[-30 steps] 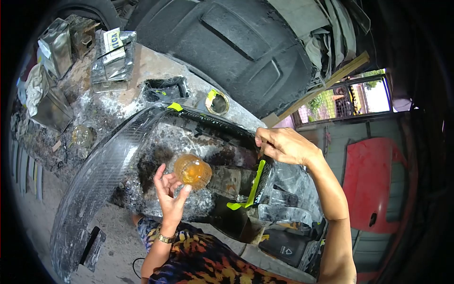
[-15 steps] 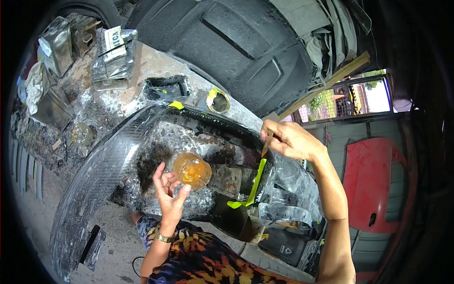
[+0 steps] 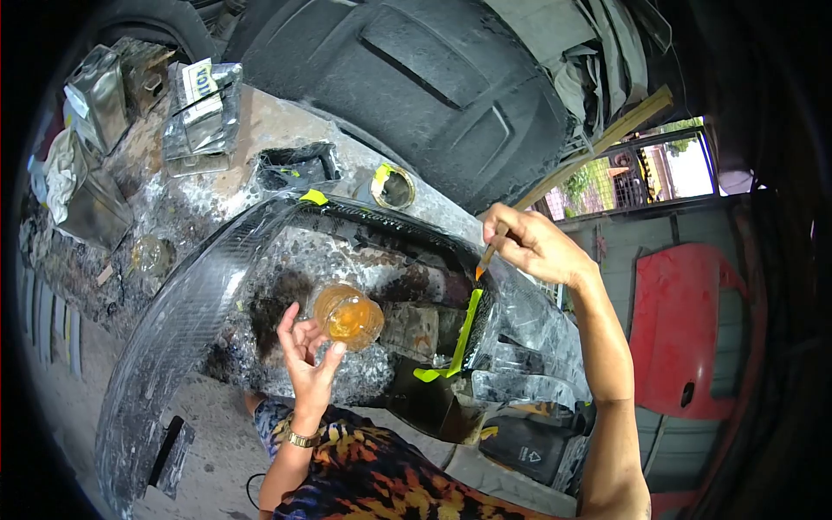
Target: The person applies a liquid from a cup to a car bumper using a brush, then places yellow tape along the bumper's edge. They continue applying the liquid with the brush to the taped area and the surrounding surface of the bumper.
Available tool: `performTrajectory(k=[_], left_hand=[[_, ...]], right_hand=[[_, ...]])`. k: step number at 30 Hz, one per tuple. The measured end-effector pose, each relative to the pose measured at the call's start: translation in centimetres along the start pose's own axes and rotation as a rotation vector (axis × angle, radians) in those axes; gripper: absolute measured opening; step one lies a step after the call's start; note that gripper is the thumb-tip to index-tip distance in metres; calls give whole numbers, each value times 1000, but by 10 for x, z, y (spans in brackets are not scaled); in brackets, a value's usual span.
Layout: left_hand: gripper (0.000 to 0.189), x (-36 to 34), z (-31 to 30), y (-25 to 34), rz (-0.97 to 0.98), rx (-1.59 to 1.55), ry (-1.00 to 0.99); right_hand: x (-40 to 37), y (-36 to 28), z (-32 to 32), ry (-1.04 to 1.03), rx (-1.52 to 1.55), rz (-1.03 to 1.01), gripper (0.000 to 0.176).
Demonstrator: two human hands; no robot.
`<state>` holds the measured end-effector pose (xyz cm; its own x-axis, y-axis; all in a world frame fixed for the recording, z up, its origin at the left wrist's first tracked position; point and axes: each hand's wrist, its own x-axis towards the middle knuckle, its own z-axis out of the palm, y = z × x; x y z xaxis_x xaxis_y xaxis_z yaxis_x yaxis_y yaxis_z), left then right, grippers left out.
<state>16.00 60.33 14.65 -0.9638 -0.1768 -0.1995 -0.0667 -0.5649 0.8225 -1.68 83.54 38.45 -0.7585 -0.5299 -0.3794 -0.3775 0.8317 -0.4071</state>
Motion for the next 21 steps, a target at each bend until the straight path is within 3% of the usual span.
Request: performTrajectory(k=[10,12,21], left_hand=[[83,-1,0,-1,-52,-9,-6],[83,-1,-2,-2,-48,-15,-3],[85,-2,-13,-7,-57,4,32]], right_hand=[[16,17,16,-40,75,57,9],[25,12,16,-104,-56,113,11],[54,41,35,-5,-211,90,16]])
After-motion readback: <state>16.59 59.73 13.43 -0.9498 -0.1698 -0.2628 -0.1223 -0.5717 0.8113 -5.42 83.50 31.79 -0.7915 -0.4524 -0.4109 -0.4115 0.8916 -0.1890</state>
